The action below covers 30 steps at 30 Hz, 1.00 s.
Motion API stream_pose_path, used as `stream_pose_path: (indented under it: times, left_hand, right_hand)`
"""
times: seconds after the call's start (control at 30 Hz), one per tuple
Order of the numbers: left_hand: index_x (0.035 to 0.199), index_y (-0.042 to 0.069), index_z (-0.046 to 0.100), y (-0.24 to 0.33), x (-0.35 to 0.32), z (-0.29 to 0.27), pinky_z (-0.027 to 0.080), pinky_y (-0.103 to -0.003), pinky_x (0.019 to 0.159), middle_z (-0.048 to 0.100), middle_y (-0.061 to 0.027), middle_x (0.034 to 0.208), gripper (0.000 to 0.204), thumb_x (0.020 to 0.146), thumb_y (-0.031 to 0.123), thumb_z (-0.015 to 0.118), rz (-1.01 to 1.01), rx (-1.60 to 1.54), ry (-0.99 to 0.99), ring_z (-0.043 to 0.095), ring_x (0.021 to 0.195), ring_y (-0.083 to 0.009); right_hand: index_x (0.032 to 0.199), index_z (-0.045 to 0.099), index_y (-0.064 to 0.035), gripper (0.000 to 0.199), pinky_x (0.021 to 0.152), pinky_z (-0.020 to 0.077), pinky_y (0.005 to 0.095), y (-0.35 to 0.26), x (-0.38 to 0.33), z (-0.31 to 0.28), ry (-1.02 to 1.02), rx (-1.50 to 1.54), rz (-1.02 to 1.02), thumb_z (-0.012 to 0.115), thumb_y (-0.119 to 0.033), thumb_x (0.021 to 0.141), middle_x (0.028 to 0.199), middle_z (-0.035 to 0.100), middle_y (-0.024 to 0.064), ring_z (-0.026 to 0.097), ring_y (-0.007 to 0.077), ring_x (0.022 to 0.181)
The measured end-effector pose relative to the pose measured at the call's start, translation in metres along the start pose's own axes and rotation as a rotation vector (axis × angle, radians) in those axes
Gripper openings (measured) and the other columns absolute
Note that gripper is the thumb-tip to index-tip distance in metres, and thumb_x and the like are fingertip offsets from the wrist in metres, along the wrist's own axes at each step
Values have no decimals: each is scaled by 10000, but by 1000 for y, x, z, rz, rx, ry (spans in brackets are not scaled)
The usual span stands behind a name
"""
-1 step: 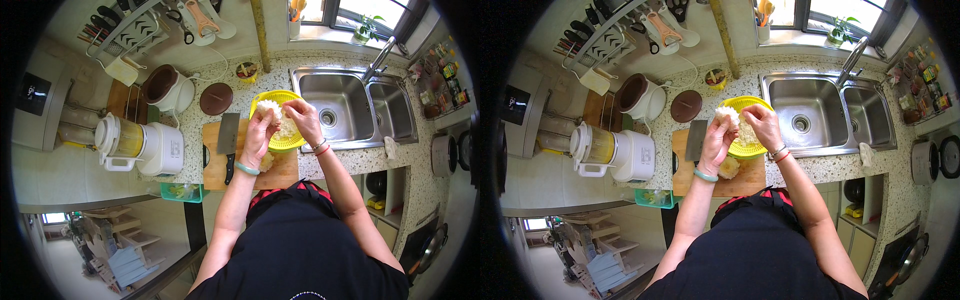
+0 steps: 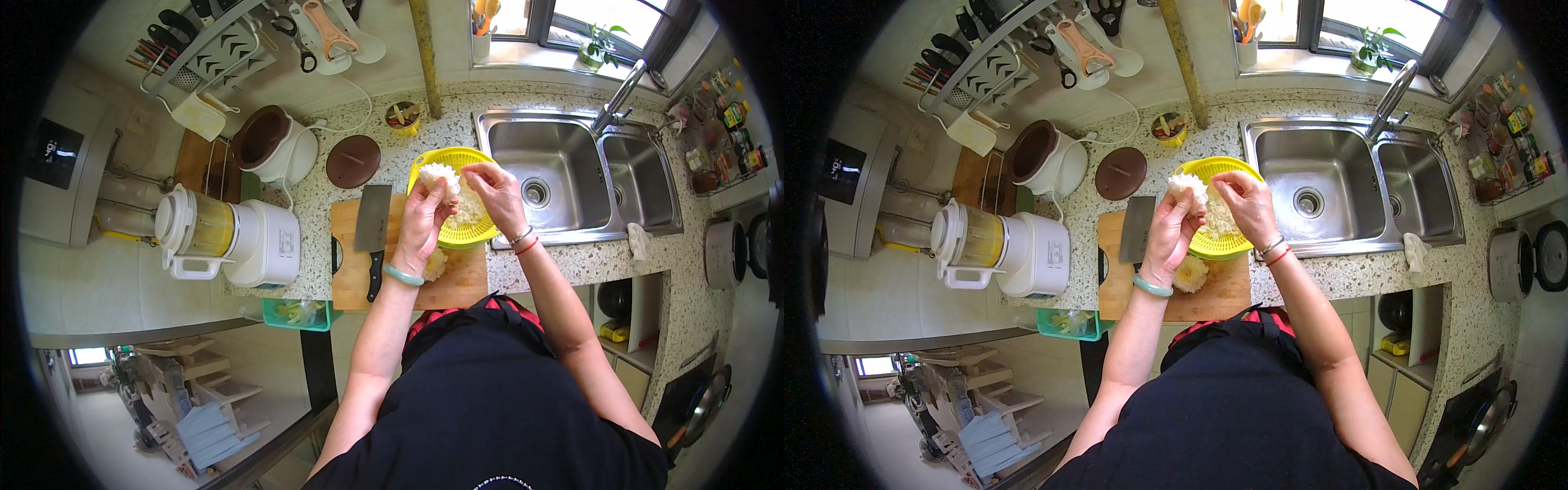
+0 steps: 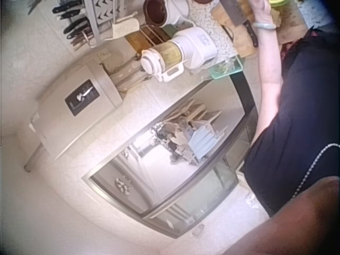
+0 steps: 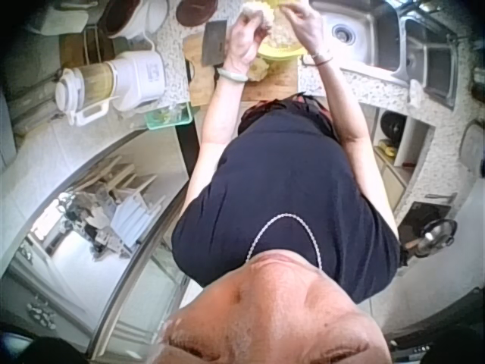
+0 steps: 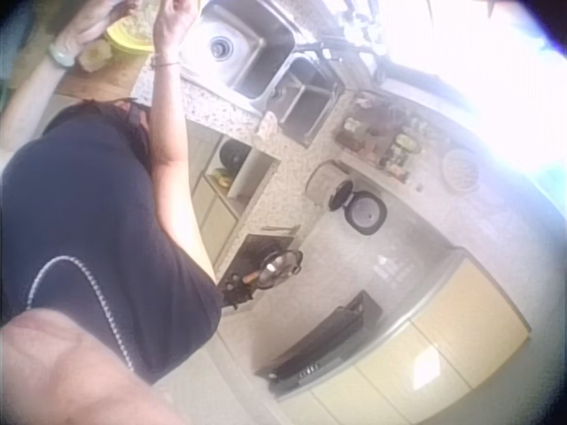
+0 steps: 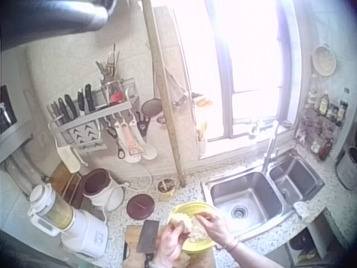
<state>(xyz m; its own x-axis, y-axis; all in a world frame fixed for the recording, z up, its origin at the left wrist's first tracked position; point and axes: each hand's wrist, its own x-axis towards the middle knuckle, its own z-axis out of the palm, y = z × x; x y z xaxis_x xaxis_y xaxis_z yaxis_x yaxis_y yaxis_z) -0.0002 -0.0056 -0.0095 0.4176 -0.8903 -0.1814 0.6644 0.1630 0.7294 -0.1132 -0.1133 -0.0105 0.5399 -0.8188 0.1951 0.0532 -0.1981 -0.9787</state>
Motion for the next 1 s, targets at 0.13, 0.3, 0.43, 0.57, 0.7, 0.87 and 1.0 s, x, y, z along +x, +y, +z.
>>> stream_pose_path:
  times: [0.13, 0.3, 0.43, 0.57, 0.7, 0.87, 1.0]
  left_hand:
    - [1120, 80, 541, -2, 2, 0, 537, -236, 669, 611, -8, 931, 214, 939, 186, 582, 41, 32, 28, 604, 758, -95]
    - [1103, 64, 536, -1, 2, 8, 542, -248, 689, 611, -18, 943, 195, 935, 152, 584, 123, 144, 54, 605, 769, -96]
    - [1078, 43, 542, 0, 0, 14, 539, -256, 731, 621, -38, 975, 188, 921, 125, 604, 178, 262, 106, 618, 819, -104]
    - [1039, 27, 562, 0, 1, 14, 526, -243, 749, 636, -49, 984, 168, 901, 97, 628, 241, 325, 133, 619, 856, -103]
    - [1024, 20, 575, -2, 2, 13, 516, -233, 749, 645, -53, 986, 156, 888, 66, 637, 267, 345, 143, 617, 856, -100]
    - [1045, 24, 580, 0, 3, 16, 516, -232, 751, 649, -59, 1005, 175, 881, 45, 639, 259, 362, 138, 619, 863, -100]
    - [1081, 33, 575, -1, 4, 12, 522, -239, 749, 647, -58, 1023, 203, 889, 65, 634, 210, 280, 95, 621, 887, -104]
  right_hand:
    - [923, 667, 19, 150, 650, 500, 232, -3, 0, 0, 52, -155, -142, 660, -119, 865, 787, 656, 67, 608, 89, 687]
    - [900, 653, 29, 195, 626, 502, 240, -22, -4, 1, -78, -58, 27, 691, -152, 837, 730, 650, 84, 610, 125, 645]
    - [886, 640, 32, 202, 613, 518, 269, -27, -5, 3, -114, -180, -52, 702, -149, 818, 731, 666, 102, 637, 148, 641]
    - [861, 632, 27, 180, 615, 531, 302, -28, -4, 4, -131, -213, -79, 702, -127, 800, 742, 673, 128, 664, 183, 658]
    - [807, 603, 14, 155, 599, 524, 321, -29, -3, 6, -102, -322, -188, 701, -102, 774, 717, 652, 142, 654, 232, 635]
    - [778, 576, 0, 157, 574, 511, 340, -23, -4, 12, -38, -415, -246, 703, -89, 752, 701, 637, 142, 634, 266, 608]
    - [809, 584, 13, 148, 591, 517, 308, -21, -4, 11, -52, -334, -151, 690, -79, 762, 712, 643, 133, 644, 205, 632]
